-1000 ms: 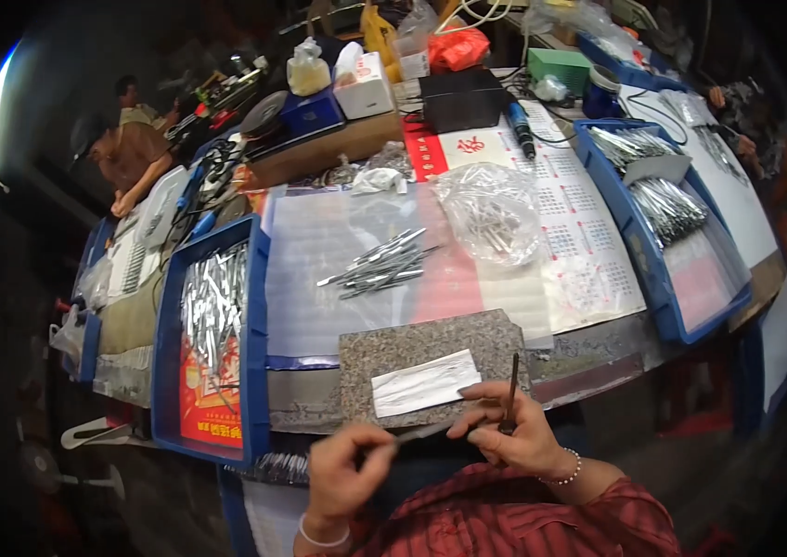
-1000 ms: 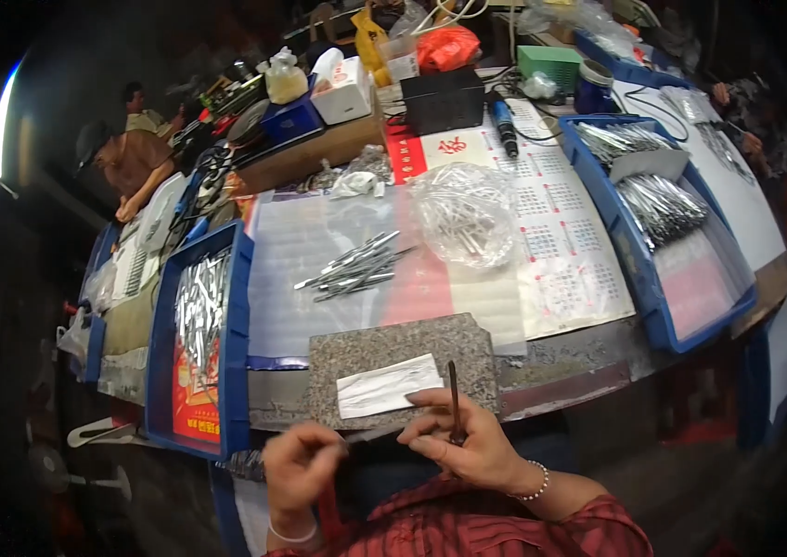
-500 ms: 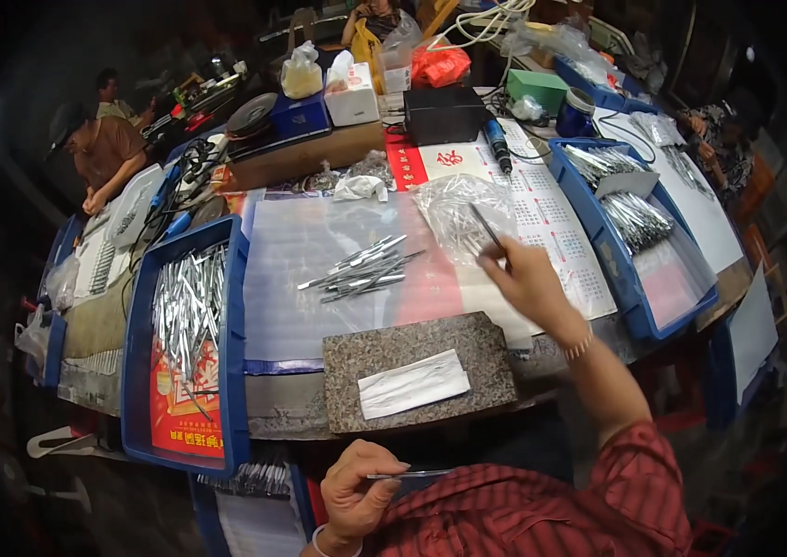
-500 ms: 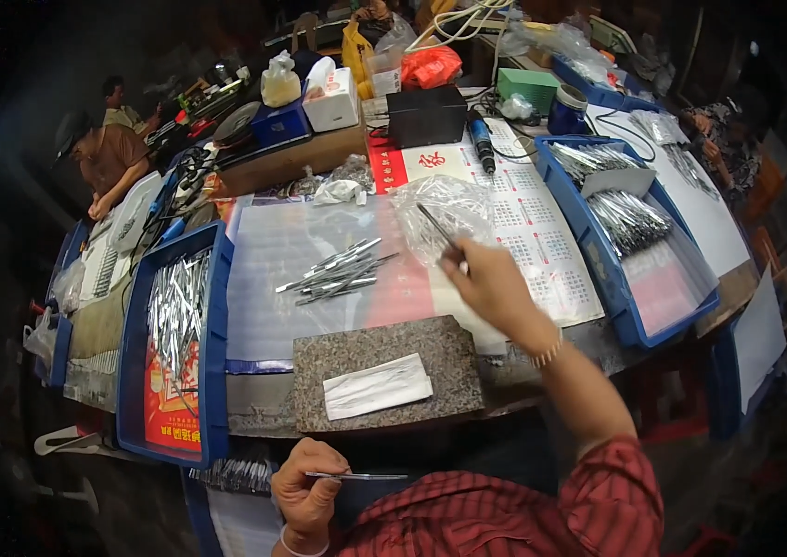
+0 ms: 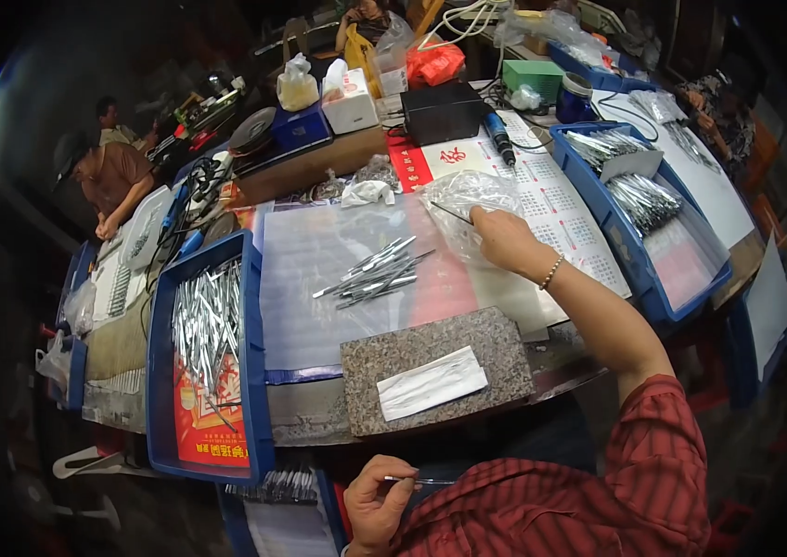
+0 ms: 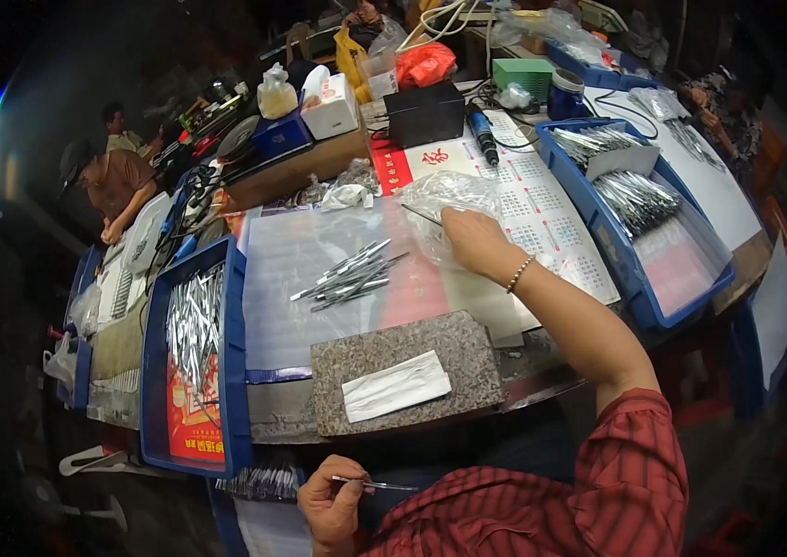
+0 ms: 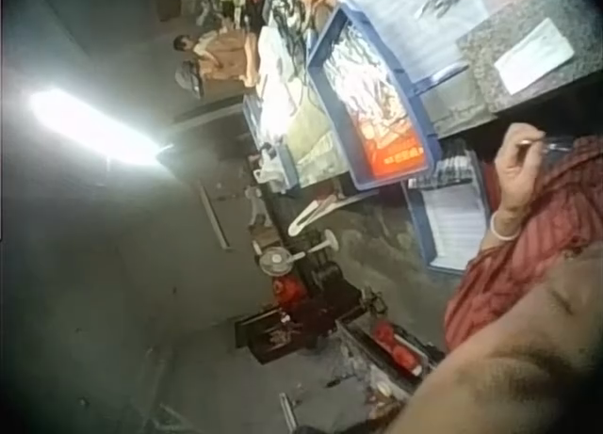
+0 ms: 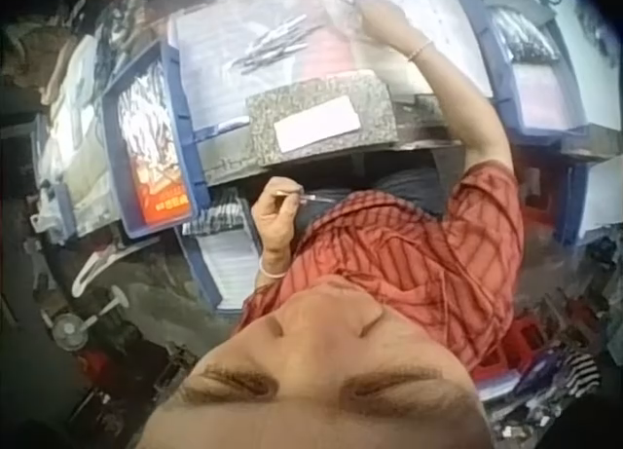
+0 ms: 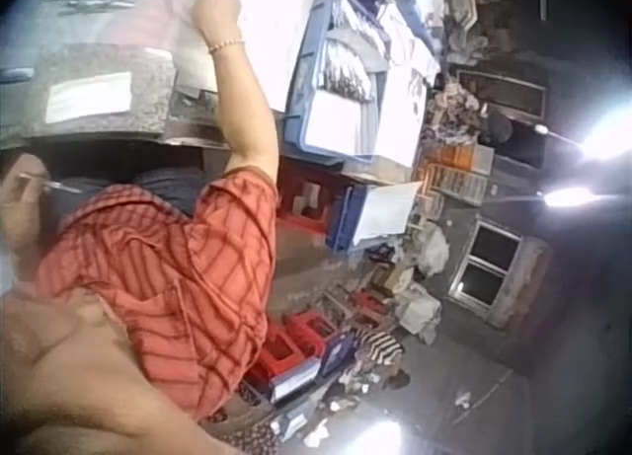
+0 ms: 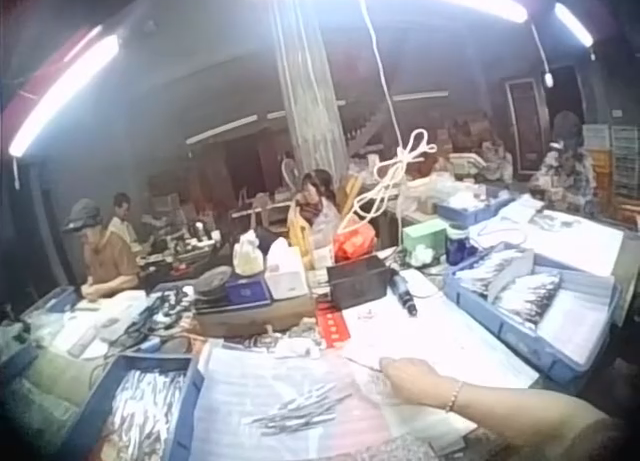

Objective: Processing and sorting small metal parts at a workbench using a specialized precision tool.

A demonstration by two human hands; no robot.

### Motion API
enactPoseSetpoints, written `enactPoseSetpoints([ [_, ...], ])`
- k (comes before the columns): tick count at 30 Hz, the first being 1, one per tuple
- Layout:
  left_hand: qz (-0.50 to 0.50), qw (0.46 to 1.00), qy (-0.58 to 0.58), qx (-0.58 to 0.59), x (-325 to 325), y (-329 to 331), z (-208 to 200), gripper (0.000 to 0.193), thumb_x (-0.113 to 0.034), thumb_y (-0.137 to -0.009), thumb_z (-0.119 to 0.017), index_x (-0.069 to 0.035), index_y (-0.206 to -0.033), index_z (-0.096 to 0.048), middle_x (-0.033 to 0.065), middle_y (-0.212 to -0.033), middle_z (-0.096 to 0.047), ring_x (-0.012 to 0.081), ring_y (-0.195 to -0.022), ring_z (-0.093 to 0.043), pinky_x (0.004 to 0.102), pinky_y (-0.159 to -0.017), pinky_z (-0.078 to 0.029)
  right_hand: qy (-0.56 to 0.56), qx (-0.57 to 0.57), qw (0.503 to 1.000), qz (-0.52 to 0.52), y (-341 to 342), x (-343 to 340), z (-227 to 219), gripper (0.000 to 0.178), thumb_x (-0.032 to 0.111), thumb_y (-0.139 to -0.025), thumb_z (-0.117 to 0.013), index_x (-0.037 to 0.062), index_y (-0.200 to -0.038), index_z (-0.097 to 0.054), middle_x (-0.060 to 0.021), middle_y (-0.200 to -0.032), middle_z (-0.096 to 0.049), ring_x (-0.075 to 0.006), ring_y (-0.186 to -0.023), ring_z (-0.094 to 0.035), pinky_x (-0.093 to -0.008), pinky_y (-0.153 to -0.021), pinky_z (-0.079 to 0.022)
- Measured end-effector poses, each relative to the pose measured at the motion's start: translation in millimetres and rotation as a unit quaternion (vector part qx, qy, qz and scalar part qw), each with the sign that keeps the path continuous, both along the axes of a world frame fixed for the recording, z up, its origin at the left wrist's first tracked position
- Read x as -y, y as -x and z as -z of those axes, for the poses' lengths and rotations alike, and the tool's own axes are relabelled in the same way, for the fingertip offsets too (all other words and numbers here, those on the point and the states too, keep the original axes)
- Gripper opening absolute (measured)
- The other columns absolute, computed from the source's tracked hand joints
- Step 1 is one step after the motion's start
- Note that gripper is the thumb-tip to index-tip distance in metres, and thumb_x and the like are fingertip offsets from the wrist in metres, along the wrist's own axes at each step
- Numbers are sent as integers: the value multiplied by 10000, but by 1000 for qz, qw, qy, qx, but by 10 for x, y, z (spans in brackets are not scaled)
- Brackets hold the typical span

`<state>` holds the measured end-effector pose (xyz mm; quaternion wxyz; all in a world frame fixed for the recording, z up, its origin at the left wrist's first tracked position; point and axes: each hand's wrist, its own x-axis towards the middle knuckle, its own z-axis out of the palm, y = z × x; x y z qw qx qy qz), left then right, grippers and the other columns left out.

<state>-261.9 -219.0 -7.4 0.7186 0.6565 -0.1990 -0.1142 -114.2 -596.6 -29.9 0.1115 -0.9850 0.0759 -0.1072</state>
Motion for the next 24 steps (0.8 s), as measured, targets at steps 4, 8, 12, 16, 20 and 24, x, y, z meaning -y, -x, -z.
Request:
enactPoseSetpoints([
  [4,24,989,82,-120,60,41,-4,70,13,-845,-669,29,-913,-673,123,-886,-652,194,-809,-617,277,-722,-489,-31,5,999,-2,178,88,-218,148,10,-791,-532,-25,-926,-579,-237,-845,-652,-423,-831,-637,-488,-727,-501],
  [8,91,991,66,-69,124,-3,88,96,44,-865,-616,35,-947,-664,117,-922,-649,160,-823,-610,261,-724,-490,-181,162,970,-31,506,20,-470,224,31,-778,-606,-33,-987,-651,-215,-859,-660,-368,-771,-648,-415,-737,-524],
  [12,92,988,52,-111,232,-20,101,119,38,-904,-585,33,-997,-659,97,-928,-647,118,-796,-611,232,-712,-494,-474,75,877,-23,1158,-566,-817,123,-17,-833,-614,-2,-955,-627,-6,-781,-632,-17,-589,-528,-195,-476,-408],
  [16,66,976,71,-197,447,-37,120,167,-36,-960,-568,27,-1097,-641,54,-924,-661,88,-801,-616,217,-724,-507,-661,50,727,-177,1712,-1096,-614,197,-81,-805,-641,4,-979,-605,-104,-984,-646,-137,-932,-618,-274,-810,-499],
  [20,82,966,144,-199,566,-55,190,198,-61,-966,-577,27,-1138,-623,56,-984,-657,87,-833,-616,226,-733,-526,-692,77,697,-171,1879,-1418,-372,154,-91,-809,-645,6,-917,-593,-112,-1007,-626,-123,-888,-617,-237,-757,-496],
  [24,76,962,173,-195,507,-63,189,175,-74,-962,-591,16,-1109,-627,48,-945,-629,89,-809,-613,227,-720,-529,-692,62,709,-120,1942,-1491,-256,145,-80,-824,-645,17,-915,-586,-134,-967,-631,-120,-739,-618,-236,-624,-489],
])
